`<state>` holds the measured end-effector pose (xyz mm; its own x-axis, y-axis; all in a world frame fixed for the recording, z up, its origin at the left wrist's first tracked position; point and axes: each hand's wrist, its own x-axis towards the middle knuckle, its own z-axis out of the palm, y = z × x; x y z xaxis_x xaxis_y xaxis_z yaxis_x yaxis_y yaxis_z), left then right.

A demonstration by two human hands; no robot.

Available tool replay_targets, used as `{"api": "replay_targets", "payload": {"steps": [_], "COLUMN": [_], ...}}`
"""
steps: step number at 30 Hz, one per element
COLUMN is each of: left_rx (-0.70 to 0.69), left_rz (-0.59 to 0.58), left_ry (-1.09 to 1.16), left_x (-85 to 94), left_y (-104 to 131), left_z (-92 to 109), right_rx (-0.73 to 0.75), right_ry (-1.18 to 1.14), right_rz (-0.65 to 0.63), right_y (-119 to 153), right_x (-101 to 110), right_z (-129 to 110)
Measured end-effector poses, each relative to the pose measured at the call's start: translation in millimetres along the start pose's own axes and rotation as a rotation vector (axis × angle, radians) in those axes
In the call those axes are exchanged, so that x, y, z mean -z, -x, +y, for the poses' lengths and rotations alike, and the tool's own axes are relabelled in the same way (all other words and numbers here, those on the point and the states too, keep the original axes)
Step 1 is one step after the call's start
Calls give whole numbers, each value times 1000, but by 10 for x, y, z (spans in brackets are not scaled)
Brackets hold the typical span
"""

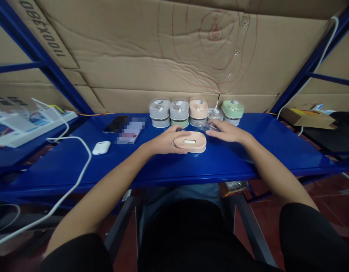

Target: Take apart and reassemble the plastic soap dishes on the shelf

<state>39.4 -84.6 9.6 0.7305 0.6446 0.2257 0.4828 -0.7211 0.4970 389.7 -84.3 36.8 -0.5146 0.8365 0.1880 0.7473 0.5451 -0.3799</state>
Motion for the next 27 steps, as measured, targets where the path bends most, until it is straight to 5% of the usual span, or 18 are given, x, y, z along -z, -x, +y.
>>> {"api": "replay_targets", "payload": {"steps": [9,15,22,27], "left_rx": [-75,-51,218,323], "left_rz": [-32,1,50,-30], "left_ry": [63,39,-229,-297], "left_x": [-37,178,608,670], "left_y": [-22,5,173,197], "left_z": [23,47,-68,-181], "right_rx": [-102,-137,-89,-19], "right_ry": [-4,27,93,38], "right_rz": [-108,-124,-141,-145], "right_y": [-6,2,-3,18], "right_x": [5,22,-32,4], "right_z": [172,164,279,260]}}
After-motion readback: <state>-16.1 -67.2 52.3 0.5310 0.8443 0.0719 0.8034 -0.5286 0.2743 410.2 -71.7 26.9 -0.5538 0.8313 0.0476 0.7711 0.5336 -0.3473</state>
